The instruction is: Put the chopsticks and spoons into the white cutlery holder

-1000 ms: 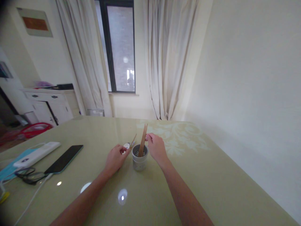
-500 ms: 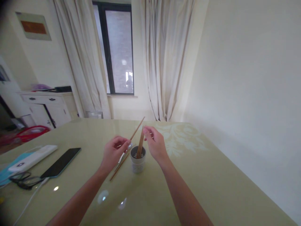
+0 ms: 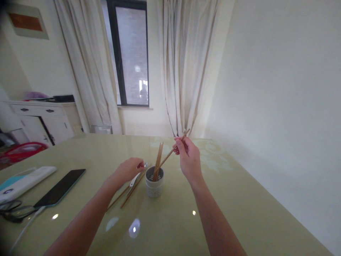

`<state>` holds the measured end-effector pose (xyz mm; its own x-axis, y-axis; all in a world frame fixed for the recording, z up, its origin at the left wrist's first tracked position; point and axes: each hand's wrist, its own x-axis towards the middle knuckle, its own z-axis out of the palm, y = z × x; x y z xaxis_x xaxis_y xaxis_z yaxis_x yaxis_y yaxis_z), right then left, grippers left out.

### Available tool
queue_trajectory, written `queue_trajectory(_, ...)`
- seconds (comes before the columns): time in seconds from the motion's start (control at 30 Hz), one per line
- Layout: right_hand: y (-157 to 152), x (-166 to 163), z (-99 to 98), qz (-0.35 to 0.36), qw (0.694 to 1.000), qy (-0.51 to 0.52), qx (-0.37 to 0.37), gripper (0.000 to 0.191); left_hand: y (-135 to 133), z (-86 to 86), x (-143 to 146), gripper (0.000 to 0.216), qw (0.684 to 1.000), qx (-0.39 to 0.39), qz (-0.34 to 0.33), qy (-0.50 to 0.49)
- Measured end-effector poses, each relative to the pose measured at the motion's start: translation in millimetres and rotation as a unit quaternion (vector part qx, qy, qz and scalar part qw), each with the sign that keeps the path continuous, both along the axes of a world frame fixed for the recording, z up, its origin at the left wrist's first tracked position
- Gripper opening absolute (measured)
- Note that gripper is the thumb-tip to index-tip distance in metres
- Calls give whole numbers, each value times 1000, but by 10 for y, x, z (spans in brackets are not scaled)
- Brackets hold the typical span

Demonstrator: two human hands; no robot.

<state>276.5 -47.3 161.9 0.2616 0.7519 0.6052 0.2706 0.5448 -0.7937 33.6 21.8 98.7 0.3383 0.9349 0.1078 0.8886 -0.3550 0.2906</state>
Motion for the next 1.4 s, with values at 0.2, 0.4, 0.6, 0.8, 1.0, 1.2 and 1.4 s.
queue_trajectory(0.2,144,-84,-251,48,991,-89,-82,39,-33,-263,86,8,995,-50,-2,92)
queue_trajectory(0.4,225,-122,-404,33,979,-159,-124,40,-58,-317,115,23,994,-43,3,102)
queue_trajectory(0.6,237,-155,-456,28,967,-210,-142,31,-46,-333,110,32,993,-41,16,109)
queue_trajectory(0.8,237,-169,-487,-2,960,-233,-155,24,-33,-348,103,36,992,-38,20,116)
queue_trajectory(1.0,244,-188,-491,-6,958,-240,-158,19,-42,-326,92,30,991,-41,31,121)
queue_trajectory(1.2,227,-203,-475,-20,954,-253,-161,21,-27,-356,88,28,991,-45,34,118)
queue_trajectory(1.4,238,-201,-514,-27,942,-287,-174,17,0,-380,81,31,990,-51,41,125)
